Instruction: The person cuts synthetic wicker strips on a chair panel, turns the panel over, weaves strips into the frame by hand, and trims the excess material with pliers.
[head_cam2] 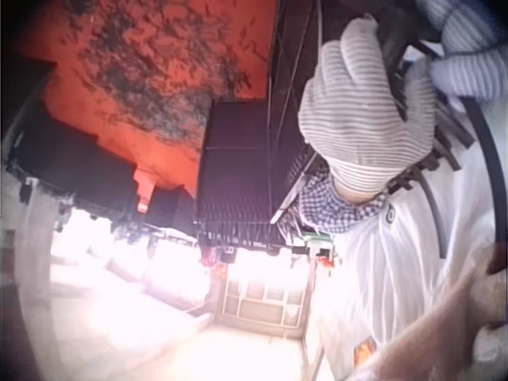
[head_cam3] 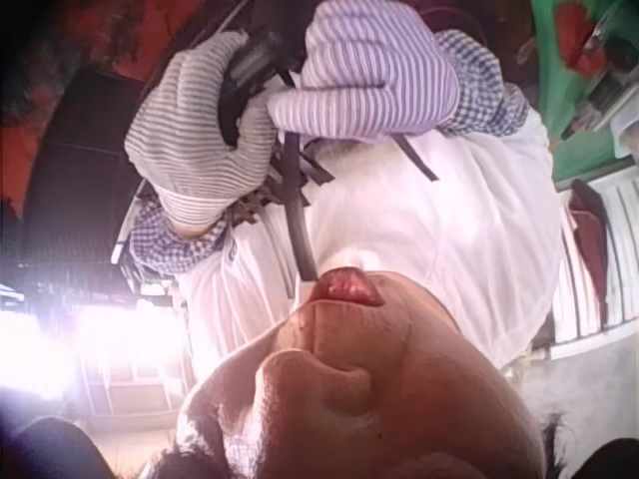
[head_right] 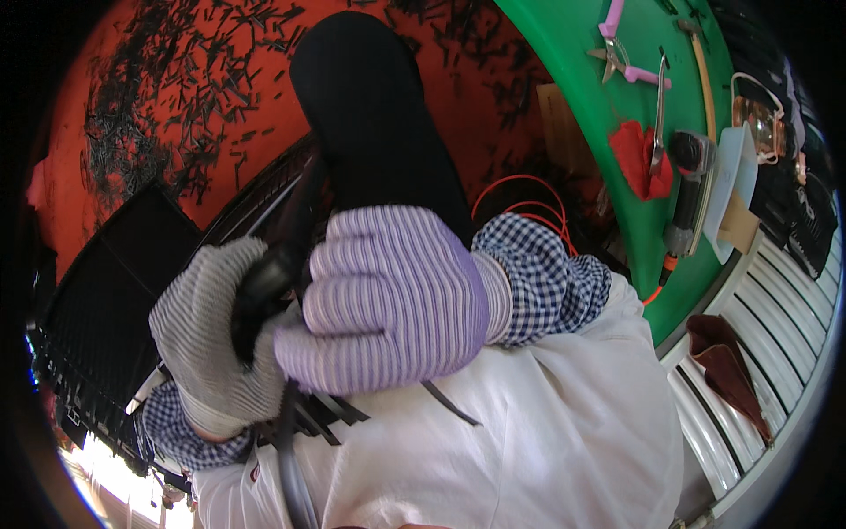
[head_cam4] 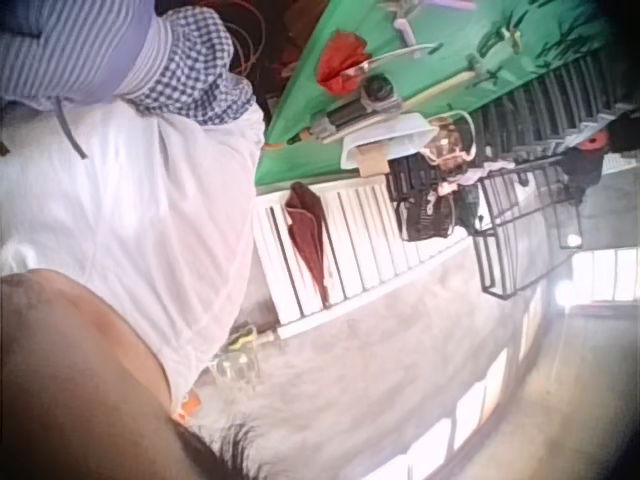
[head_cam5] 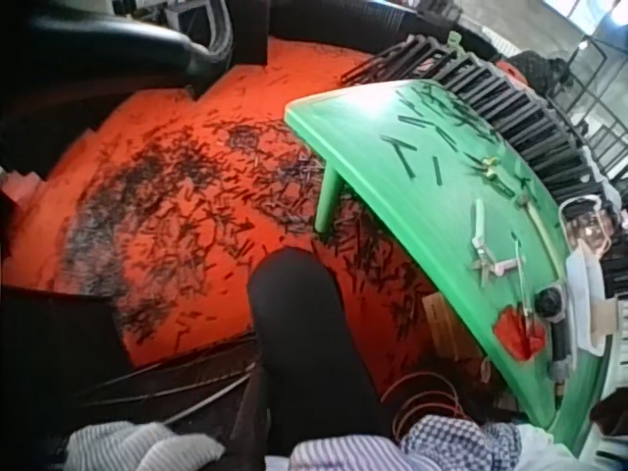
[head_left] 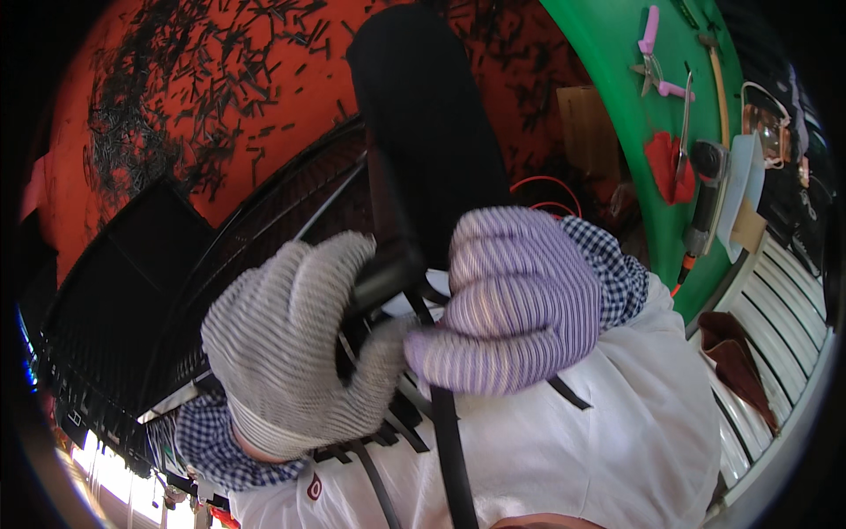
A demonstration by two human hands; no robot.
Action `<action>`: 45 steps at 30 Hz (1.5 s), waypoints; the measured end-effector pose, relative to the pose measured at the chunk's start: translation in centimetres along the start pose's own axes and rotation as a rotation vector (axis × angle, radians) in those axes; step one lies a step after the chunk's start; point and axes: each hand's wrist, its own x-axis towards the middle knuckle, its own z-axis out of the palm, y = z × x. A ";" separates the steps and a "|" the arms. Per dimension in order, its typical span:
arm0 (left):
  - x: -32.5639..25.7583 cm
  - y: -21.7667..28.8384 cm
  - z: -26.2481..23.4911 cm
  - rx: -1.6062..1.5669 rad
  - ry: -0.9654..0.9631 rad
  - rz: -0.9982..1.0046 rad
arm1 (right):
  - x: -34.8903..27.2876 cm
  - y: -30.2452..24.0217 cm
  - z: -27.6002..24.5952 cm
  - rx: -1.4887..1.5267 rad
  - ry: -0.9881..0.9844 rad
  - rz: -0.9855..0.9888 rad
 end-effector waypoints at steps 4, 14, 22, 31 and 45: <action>0.4 -0.8 0.2 0.087 0.054 0.086 | 0.4 0.5 0.2 0.095 -0.014 0.029; 0.1 -1.2 0.0 0.153 0.005 -0.008 | 1.0 0.8 2.6 0.129 0.210 0.137; 0.2 -0.6 0.0 0.165 -0.021 -0.045 | 1.0 1.2 1.0 0.052 0.005 0.057; 0.1 -0.7 1.3 0.278 0.105 0.036 | 0.3 1.2 0.6 0.020 -0.047 0.023; 2.0 -1.9 -0.5 0.231 0.225 -0.021 | -0.7 3.0 -0.3 0.206 0.258 0.637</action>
